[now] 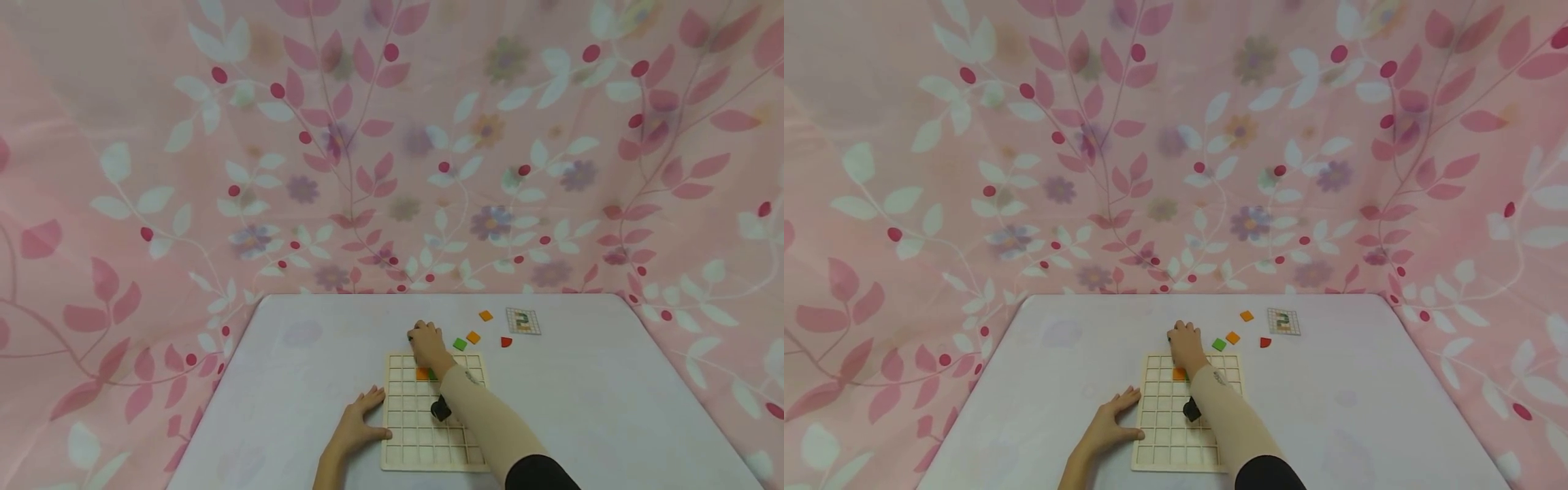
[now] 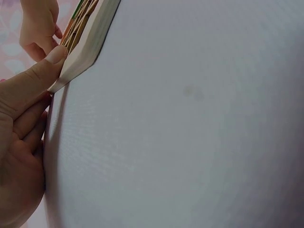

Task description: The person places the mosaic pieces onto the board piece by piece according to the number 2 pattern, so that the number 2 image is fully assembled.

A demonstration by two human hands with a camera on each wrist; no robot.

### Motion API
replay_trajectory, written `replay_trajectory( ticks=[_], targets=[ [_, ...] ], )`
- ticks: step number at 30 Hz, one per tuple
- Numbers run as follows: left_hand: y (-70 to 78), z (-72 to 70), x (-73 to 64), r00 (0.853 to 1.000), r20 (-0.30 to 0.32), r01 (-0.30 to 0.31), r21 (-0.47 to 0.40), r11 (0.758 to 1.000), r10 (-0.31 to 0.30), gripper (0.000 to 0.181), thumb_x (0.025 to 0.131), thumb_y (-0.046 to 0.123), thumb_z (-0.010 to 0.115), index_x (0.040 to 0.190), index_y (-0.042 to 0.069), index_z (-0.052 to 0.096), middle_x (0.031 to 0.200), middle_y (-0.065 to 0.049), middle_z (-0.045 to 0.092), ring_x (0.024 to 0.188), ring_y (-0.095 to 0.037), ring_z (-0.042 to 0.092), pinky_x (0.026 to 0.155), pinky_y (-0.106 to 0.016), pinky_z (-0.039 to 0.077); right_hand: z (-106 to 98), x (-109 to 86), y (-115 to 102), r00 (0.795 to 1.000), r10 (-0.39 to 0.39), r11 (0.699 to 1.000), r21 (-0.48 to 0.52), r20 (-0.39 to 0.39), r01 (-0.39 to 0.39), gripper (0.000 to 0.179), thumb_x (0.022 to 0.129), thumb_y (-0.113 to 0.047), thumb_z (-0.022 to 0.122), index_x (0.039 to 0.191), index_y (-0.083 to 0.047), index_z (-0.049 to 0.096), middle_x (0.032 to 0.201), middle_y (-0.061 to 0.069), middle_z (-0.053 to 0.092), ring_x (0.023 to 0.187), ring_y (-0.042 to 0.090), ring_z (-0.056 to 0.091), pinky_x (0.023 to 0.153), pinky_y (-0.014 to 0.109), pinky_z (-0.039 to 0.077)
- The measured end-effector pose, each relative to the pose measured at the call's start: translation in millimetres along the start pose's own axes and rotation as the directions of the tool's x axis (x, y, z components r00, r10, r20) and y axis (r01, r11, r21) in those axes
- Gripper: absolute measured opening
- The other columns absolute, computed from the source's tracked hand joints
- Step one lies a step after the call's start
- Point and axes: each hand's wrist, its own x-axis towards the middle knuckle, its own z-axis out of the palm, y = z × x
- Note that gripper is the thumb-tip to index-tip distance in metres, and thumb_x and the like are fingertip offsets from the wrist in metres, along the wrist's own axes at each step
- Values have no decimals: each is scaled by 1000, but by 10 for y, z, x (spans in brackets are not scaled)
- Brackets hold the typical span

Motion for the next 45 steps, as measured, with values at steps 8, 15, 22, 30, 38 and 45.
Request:
replay_trajectory(
  ticks=[8, 15, 22, 30, 38, 45],
  targets=[
    [4, 12, -2, 1000, -8, 10, -2, 1000, -10, 82, 59, 23, 86, 129, -6, 53, 137, -21, 47, 132, -42, 36, 108, -59, 21, -113, 26, 62, 998, 59, 931, 360, 13, -59, 16, 87, 2, 60, 101, 6, 65, 97, 17, 62, 91, 29, 56, 79, 38, 52],
    [6, 6, -5, 1000, -13, 8, 1, 1000, -8, 82, 59, 23, 87, 128, -6, 53, 136, -22, 48, 131, -43, 36, 108, -59, 22, -45, 17, 180, 995, 55, 891, 455, -80, -12, 17, 83, -1, 66, 98, 9, 67, 96, 20, 66, 94, 34, 61, 82, 44, 53],
    [7, 9, -10, 1000, -13, -1, 17, 1000, 1, 81, 58, 22, 87, 127, -6, 54, 136, -24, 47, 130, -45, 37, 107, -60, 23, -62, -55, 213, 992, 107, 894, 444, -73, -64, 21, 86, -10, 68, 102, 2, 68, 99, 16, 64, 89, 28, 60, 78, 41, 53],
    [11, 5, -26, 1000, -3, 10, 1, 1000, -10, 79, 60, 19, 86, 127, -7, 53, 137, -29, 43, 128, -56, 31, 103, -69, 21, -50, -45, 227, 998, 57, 935, 352, -18, -47, 27, 89, -15, 64, 113, -4, 67, 99, 13, 59, 87, 26, 57, 80, 43, 52],
    [13, 12, -10, 1000, -12, 2, 20, 1000, -2, 81, 59, 22, 87, 127, -7, 53, 136, -26, 46, 129, -49, 35, 105, -66, 21, -86, -55, 213, 1000, 6, 975, 223, -23, 0, 27, 91, -18, 61, 116, -8, 66, 102, 12, 61, 90, 27, 59, 79, 47, 51],
    [23, 2, 0, 1000, -1, 2, 29, 1000, -2, 81, 60, 24, 86, 127, -7, 53, 135, -20, 50, 131, -41, 37, 109, -57, 21, -100, -63, 208, 998, -29, 989, 141, -52, 36, 24, 91, -15, 61, 112, -5, 67, 93, 11, 60, 85, 27, 59, 75, 46, 51]
  ],
)
